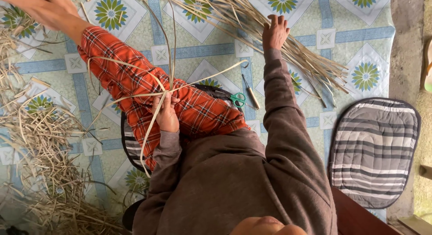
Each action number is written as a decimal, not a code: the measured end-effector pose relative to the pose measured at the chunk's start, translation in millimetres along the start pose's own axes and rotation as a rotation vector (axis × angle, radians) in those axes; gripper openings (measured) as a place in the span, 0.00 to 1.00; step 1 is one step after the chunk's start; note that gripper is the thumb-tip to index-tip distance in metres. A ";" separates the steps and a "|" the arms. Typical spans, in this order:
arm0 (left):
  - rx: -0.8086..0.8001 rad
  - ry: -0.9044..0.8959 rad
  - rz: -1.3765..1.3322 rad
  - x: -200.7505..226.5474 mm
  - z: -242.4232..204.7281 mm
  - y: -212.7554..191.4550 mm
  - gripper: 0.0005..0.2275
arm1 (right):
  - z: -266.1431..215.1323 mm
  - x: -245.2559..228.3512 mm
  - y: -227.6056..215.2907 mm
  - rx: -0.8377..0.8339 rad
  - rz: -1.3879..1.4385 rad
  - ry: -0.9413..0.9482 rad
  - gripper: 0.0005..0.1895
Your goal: The person is weaving thin strips of material together to create a woven structure while sitting on a floor mat.
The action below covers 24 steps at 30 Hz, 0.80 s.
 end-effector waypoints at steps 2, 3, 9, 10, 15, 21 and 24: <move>-0.005 -0.003 0.012 -2.9 -0.2 -1.6 0.11 | -9.1 -6.5 -7.6 0.011 0.028 -0.001 0.16; -0.010 -0.001 -0.009 -3.7 -0.4 -2.2 0.11 | -17.6 -13.0 -8.5 0.006 0.073 -0.070 0.09; -0.046 0.021 -0.013 -4.4 -0.9 -5.9 0.11 | -71.5 -24.3 -16.1 -0.391 0.159 -0.060 0.11; -0.056 0.015 -0.017 -3.2 -0.8 -2.7 0.11 | -76.7 -17.2 -12.1 -0.413 0.158 0.008 0.10; 0.037 0.064 0.033 -1.4 -0.1 1.9 0.07 | -83.8 -3.2 8.0 -0.370 0.245 0.024 0.17; 0.114 0.083 0.121 -5.6 2.6 -2.7 0.08 | -90.3 -8.0 -4.0 -0.412 0.128 -0.056 0.16; 0.129 0.096 0.104 -6.2 2.4 -1.3 0.08 | -89.4 -0.3 12.4 -0.503 0.034 -0.018 0.16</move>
Point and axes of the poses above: each hand's wrist, its own z-axis towards the middle knuckle, its own y-axis out of the palm, x = y × z, the point moved 5 cm from there along z, towards the middle knuckle
